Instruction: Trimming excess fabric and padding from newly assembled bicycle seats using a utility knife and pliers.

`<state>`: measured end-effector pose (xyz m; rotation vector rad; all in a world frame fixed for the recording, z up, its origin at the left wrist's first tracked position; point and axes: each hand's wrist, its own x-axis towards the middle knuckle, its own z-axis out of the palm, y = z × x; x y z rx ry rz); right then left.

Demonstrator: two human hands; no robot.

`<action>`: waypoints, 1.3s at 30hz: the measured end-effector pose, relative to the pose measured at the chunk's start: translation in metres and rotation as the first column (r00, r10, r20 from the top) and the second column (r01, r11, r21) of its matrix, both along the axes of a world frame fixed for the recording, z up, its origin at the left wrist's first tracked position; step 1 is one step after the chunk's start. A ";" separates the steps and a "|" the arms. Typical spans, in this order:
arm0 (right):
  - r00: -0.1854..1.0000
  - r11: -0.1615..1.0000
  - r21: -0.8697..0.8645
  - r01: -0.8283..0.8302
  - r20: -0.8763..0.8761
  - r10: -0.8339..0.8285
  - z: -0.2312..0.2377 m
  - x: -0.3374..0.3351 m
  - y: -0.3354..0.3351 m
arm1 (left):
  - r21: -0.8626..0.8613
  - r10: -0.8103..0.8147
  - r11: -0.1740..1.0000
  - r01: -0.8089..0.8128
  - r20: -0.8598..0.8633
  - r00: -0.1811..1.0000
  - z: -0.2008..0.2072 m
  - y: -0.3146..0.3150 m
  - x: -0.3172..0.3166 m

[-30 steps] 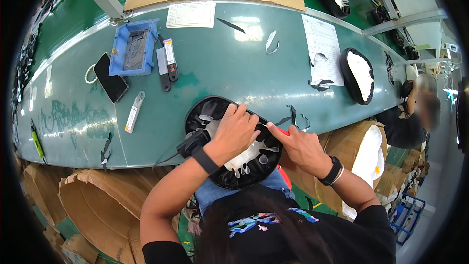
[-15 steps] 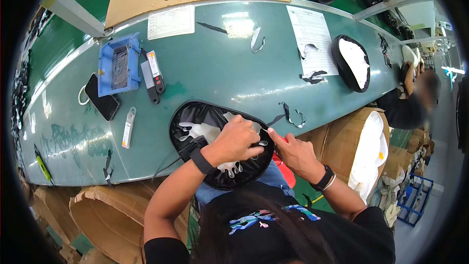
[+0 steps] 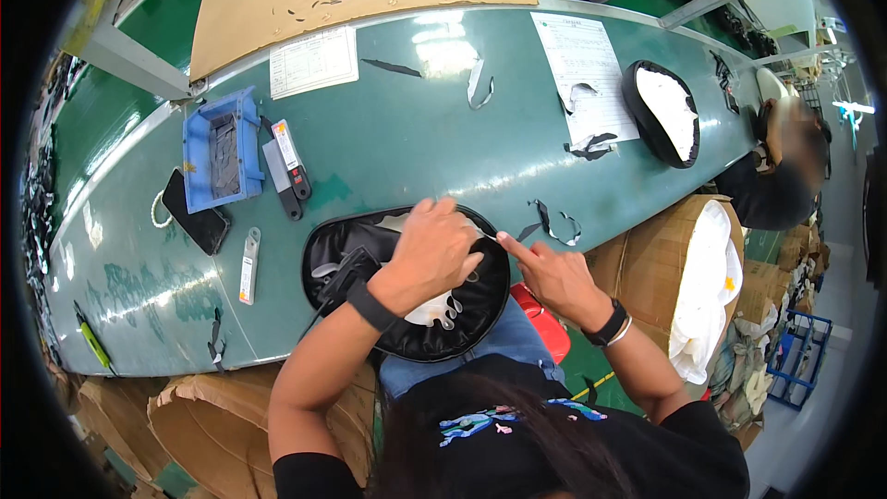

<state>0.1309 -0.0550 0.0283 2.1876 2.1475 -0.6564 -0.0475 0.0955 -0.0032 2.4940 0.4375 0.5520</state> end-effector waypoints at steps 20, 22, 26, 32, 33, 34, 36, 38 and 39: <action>0.960 0.962 -0.025 0.274 0.068 -0.271 -0.001 -0.032 -0.028 | -0.079 -0.112 0.990 0.114 0.022 0.993 -0.033 -0.002 0.019; 0.944 0.945 -0.027 0.327 0.052 -0.325 -0.008 -0.050 -0.045 | -0.420 -0.030 0.892 0.166 0.313 0.949 -0.035 0.006 0.025; 0.924 0.922 -0.063 0.383 0.023 -0.382 -0.001 -0.080 -0.058 | -0.407 0.210 0.912 -0.044 0.373 0.904 -0.012 0.030 0.009; 0.962 0.997 -0.003 0.079 0.261 -0.076 0.009 -0.013 -0.012 | -0.534 0.375 0.745 -0.401 -0.162 0.913 -0.003 0.050 -0.047; 0.967 1.000 -0.004 -0.002 0.254 0.003 0.009 0.006 -0.002 | -0.597 0.313 0.711 -0.370 -0.202 0.928 0.004 0.041 -0.059; 0.968 0.996 -0.021 -0.084 0.234 0.087 0.014 0.018 0.012 | -0.564 0.326 0.738 -0.371 -0.183 0.927 0.009 0.028 -0.068; 0.957 0.970 -0.058 -0.237 0.159 0.244 0.016 0.038 0.037 | -0.643 0.386 0.705 -0.300 -0.009 0.923 0.020 0.010 -0.068; 0.940 0.944 -0.082 -0.320 0.094 0.327 0.019 0.040 0.057 | -0.793 0.410 0.580 -0.184 0.089 0.908 0.030 -0.005 -0.054; 0.918 0.926 -0.086 -0.368 0.125 0.376 0.019 0.040 0.063 | -0.727 0.393 0.649 -0.224 0.068 0.917 0.024 -0.011 -0.043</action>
